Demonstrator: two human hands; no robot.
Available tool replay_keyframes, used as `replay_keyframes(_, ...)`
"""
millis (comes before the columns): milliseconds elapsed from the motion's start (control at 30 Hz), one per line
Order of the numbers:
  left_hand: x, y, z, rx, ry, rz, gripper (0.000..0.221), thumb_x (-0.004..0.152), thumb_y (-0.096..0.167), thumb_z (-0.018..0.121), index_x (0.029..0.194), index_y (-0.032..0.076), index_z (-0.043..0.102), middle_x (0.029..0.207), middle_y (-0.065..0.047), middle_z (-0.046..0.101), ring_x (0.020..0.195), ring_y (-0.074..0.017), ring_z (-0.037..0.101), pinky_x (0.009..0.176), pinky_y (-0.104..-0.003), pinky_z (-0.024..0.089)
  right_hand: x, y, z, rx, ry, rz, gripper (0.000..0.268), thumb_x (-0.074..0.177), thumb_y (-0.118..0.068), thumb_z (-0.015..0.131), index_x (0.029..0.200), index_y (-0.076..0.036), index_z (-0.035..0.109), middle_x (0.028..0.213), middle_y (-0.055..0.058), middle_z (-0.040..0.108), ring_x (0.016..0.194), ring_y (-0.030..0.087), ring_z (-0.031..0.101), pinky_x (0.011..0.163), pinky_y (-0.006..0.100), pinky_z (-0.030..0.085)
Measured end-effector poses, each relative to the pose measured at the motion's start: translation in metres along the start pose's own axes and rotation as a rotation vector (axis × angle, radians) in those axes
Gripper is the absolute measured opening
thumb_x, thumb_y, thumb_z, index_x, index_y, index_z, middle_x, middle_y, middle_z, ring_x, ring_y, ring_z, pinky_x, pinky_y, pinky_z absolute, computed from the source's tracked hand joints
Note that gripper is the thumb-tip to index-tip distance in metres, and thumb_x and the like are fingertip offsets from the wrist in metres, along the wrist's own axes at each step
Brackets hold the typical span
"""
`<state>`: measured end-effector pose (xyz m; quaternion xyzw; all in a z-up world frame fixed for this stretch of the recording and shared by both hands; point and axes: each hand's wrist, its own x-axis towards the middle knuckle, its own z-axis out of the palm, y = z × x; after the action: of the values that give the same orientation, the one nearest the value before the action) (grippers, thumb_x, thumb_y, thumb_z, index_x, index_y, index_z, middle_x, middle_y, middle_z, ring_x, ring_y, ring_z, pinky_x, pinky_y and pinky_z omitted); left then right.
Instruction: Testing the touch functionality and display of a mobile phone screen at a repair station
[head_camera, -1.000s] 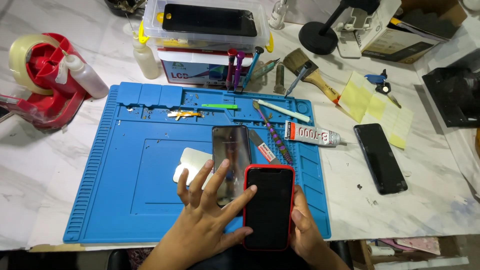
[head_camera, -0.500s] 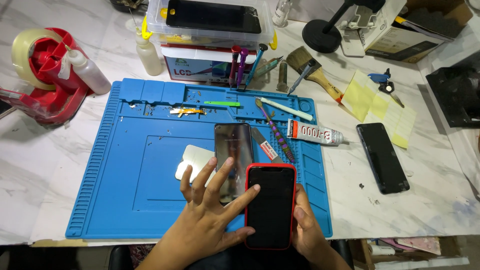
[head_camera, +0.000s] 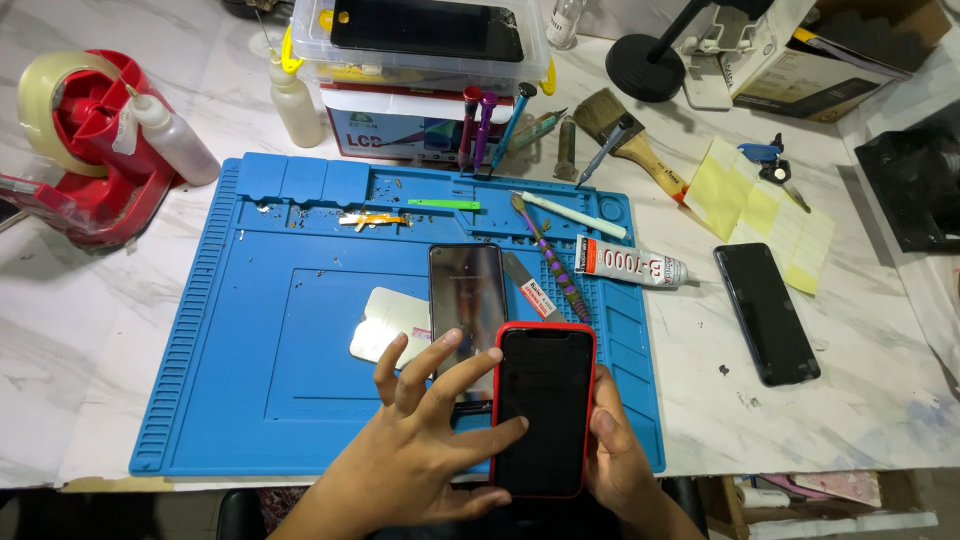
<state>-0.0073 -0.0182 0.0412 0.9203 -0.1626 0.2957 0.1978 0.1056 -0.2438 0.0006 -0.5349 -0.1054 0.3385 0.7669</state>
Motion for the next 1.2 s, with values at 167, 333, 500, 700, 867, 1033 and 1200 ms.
replay_keyframes(167, 0.0, 0.0, -0.001, -0.012, -0.008, 0.009, 0.046, 0.095, 0.07, 0.055, 0.12, 0.036, 0.071, 0.154, -0.015, 0.038, 0.147, -0.0402, 0.025, 0.115, -0.064, 0.015, -0.001, -0.002, 0.001, 0.021, -0.035, 0.001, 0.069, 0.088, -0.05, 0.061, 0.139, -0.007, 0.043, 0.13, 0.017, 0.058, 0.112, 0.029, 0.063, 0.088, 0.046, 0.058)
replay_keyframes(333, 0.001, 0.001, -0.003, -0.019, -0.023, 0.008, 0.046, 0.098, 0.069, 0.048, 0.119, 0.035, 0.072, 0.154, -0.015, 0.038, 0.147, -0.0396, 0.025, 0.115, -0.065, 0.016, 0.0, 0.003, -0.003, 0.005, 0.024, 0.007, 0.072, 0.084, -0.051, 0.063, 0.137, -0.007, 0.045, 0.129, 0.017, 0.059, 0.114, 0.031, 0.064, 0.09, 0.048, 0.058)
replay_keyframes(500, 0.0, 0.0, -0.002, -0.032, -0.011, 0.019, 0.049, 0.098, 0.07, 0.047, 0.123, 0.035, 0.071, 0.155, -0.016, 0.039, 0.147, -0.0388, 0.026, 0.115, -0.064, 0.015, 0.0, 0.004, -0.004, 0.006, -0.031, -0.018, 0.071, 0.086, -0.052, 0.063, 0.138, -0.007, 0.044, 0.127, 0.016, 0.059, 0.11, 0.029, 0.064, 0.087, 0.046, 0.059)
replay_keyframes(700, 0.001, 0.001, -0.005, -0.04, -0.021, -0.003, 0.054, 0.099, 0.07, 0.042, 0.128, 0.033, 0.069, 0.153, -0.017, 0.04, 0.147, -0.0391, 0.026, 0.116, -0.062, 0.014, 0.0, 0.003, -0.003, 0.013, -0.04, -0.021, 0.068, 0.087, -0.051, 0.063, 0.137, -0.007, 0.044, 0.129, 0.016, 0.057, 0.113, 0.03, 0.063, 0.088, 0.046, 0.059)
replay_keyframes(867, -0.001, 0.0, -0.003, -0.016, 0.001, -0.007, 0.056, 0.099, 0.07, 0.043, 0.13, 0.032, 0.068, 0.154, -0.017, 0.039, 0.147, -0.0404, 0.029, 0.118, -0.062, 0.015, 0.001, -0.001, 0.003, 0.062, -0.07, -0.048, 0.068, 0.09, -0.048, 0.062, 0.141, -0.007, 0.042, 0.131, 0.018, 0.059, 0.113, 0.03, 0.065, 0.089, 0.045, 0.058)
replay_keyframes(1033, -0.007, 0.002, -0.004, -0.003, 0.008, -0.024, 0.061, 0.096, 0.073, 0.042, 0.139, 0.033, 0.061, 0.155, -0.016, 0.037, 0.148, -0.0394, 0.031, 0.119, -0.062, 0.017, 0.007, 0.014, -0.016, 0.132, -0.059, -0.096, 0.068, 0.1, -0.045, 0.047, 0.154, -0.005, 0.037, 0.141, 0.023, 0.061, 0.123, 0.034, 0.064, 0.097, 0.048, 0.057)
replay_keyframes(1200, -0.014, 0.001, 0.0, 0.011, 0.028, -0.078, 0.069, 0.097, 0.076, 0.026, 0.147, 0.035, 0.051, 0.162, -0.016, 0.027, 0.153, -0.0374, 0.025, 0.124, -0.062, 0.016, 0.012, 0.008, -0.009, 0.311, 0.166, 0.067, 0.069, 0.099, -0.051, 0.041, 0.137, 0.004, 0.059, 0.125, 0.026, 0.07, 0.113, 0.037, 0.067, 0.094, 0.05, 0.054)
